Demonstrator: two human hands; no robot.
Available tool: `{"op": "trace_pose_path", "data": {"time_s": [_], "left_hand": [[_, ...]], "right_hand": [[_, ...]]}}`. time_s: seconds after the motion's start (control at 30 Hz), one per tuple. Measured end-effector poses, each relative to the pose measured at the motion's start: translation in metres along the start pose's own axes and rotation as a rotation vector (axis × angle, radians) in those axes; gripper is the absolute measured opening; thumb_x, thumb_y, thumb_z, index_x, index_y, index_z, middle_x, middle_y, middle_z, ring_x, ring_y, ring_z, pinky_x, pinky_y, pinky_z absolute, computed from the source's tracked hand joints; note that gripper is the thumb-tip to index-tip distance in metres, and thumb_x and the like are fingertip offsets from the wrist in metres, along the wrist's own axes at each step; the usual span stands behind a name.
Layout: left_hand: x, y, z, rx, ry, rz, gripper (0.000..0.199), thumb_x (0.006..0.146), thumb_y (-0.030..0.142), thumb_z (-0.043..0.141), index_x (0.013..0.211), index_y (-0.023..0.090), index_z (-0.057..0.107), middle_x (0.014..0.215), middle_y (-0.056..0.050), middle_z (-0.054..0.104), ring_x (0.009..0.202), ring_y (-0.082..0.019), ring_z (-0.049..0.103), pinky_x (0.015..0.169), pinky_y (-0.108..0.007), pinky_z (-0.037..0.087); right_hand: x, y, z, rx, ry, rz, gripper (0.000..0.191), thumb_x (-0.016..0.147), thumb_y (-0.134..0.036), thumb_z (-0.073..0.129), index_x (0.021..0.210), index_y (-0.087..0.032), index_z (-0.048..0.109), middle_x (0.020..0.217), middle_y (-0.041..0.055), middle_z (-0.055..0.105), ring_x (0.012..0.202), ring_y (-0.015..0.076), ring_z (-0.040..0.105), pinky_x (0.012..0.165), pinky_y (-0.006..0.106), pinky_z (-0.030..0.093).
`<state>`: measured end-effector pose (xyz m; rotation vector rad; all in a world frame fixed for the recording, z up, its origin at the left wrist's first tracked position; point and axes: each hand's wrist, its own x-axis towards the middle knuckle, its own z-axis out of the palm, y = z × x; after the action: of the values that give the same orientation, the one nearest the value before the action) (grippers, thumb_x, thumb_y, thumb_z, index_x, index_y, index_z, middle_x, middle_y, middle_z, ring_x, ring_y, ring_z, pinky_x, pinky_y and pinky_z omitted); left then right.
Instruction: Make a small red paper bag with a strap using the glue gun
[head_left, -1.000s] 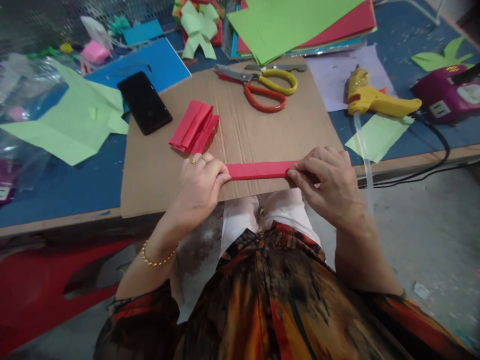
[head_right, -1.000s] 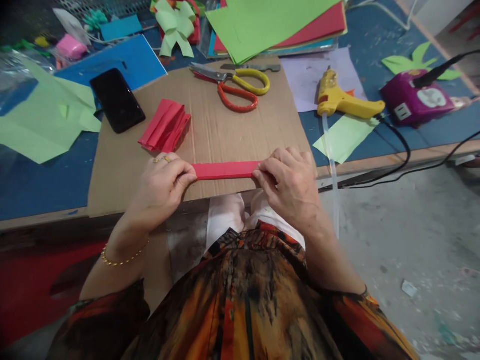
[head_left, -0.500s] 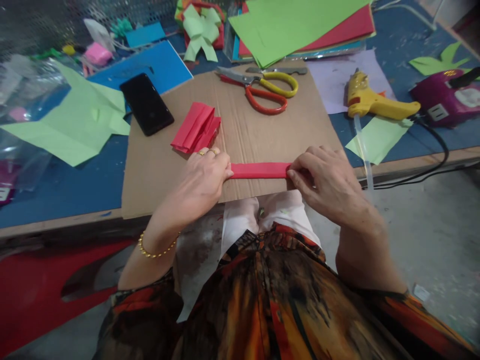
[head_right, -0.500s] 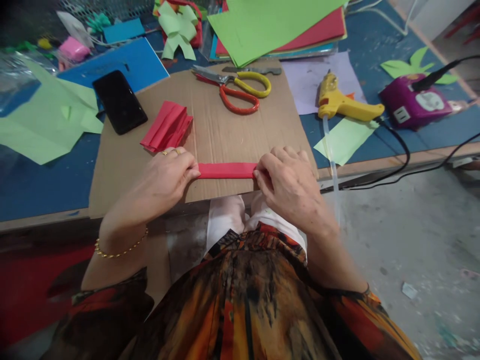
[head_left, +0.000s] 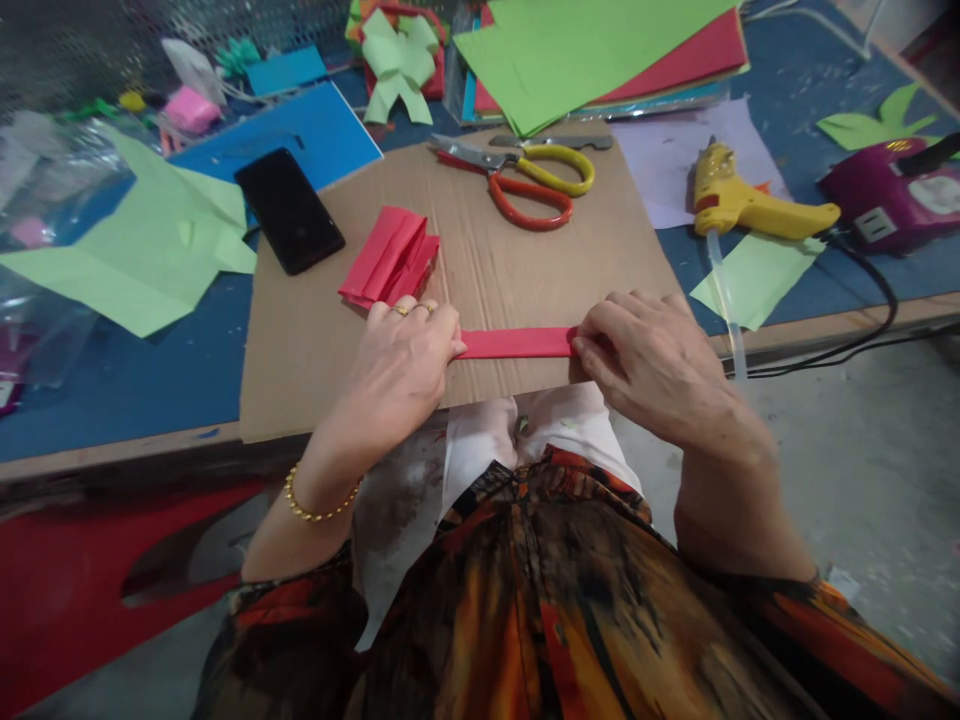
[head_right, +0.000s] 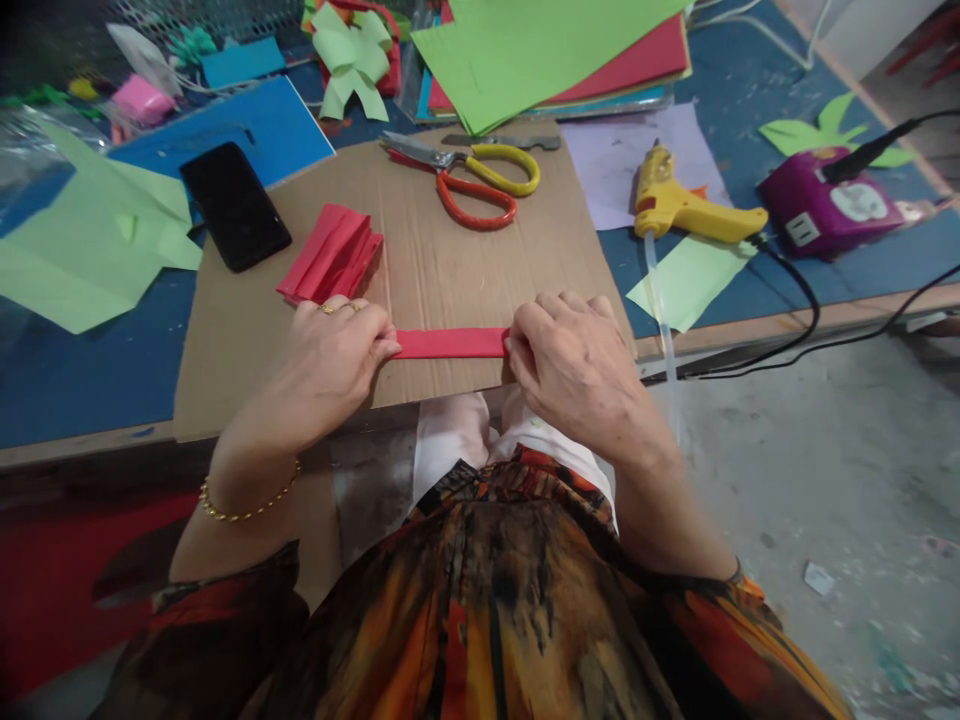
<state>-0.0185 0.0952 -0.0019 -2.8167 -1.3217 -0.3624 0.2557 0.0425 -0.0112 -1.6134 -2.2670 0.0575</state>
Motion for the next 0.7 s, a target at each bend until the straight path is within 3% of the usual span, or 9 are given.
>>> {"op": "trace_pose_path", "data": {"time_s": [0.13,0.23,0.33,0.5,0.7], "left_hand": [[0.002,0.005,-0.006,0.049,-0.05,-0.008,0.02,0.107,0.018,0.053,0.089,0.021,0.06,0.09,-0.009,0.071,0.089,-0.027,0.062,0.085,-0.042,0.045],[0.005,0.013,-0.014,0.095,-0.155,-0.072,0.018,0.107,0.015,0.051,0.093,0.019,0.063,0.094,-0.011,0.073,0.095,-0.028,0.065,0.089,-0.041,0.047],[0.007,0.019,-0.018,0.099,-0.175,-0.124,0.017,0.107,0.014,0.052,0.096,0.019,0.064,0.095,-0.01,0.073,0.097,-0.028,0.066,0.09,-0.041,0.049],[0.001,0.017,-0.013,0.111,-0.102,-0.136,0.015,0.105,0.016,0.054,0.099,0.02,0.067,0.096,-0.011,0.073,0.098,-0.03,0.066,0.089,-0.042,0.049],[-0.013,0.023,0.002,0.198,0.204,-0.178,0.015,0.104,0.018,0.057,0.096,0.019,0.07,0.101,-0.015,0.069,0.098,-0.033,0.064,0.083,-0.046,0.046]], "right_hand": [[0.003,-0.002,-0.003,0.009,-0.031,0.016,0.024,0.101,-0.026,0.052,0.078,-0.024,0.058,0.075,0.0053,0.065,0.074,0.0223,0.058,0.073,0.038,0.03],[0.003,-0.006,-0.005,0.021,-0.043,0.047,0.018,0.098,-0.023,0.054,0.08,-0.023,0.058,0.078,0.0048,0.067,0.076,0.0222,0.06,0.074,0.038,0.031],[0.001,-0.009,-0.005,0.04,-0.019,0.096,0.012,0.096,-0.023,0.056,0.084,-0.023,0.058,0.08,0.0046,0.068,0.077,0.0228,0.06,0.077,0.038,0.033],[-0.006,-0.009,-0.003,0.03,0.049,0.172,0.011,0.096,-0.019,0.054,0.086,-0.023,0.057,0.082,0.0062,0.068,0.079,0.0243,0.061,0.078,0.039,0.034],[-0.017,-0.003,0.004,-0.029,0.133,0.194,0.014,0.099,-0.025,0.055,0.087,-0.024,0.06,0.09,0.0102,0.068,0.085,0.0281,0.061,0.074,0.039,0.035]]}}
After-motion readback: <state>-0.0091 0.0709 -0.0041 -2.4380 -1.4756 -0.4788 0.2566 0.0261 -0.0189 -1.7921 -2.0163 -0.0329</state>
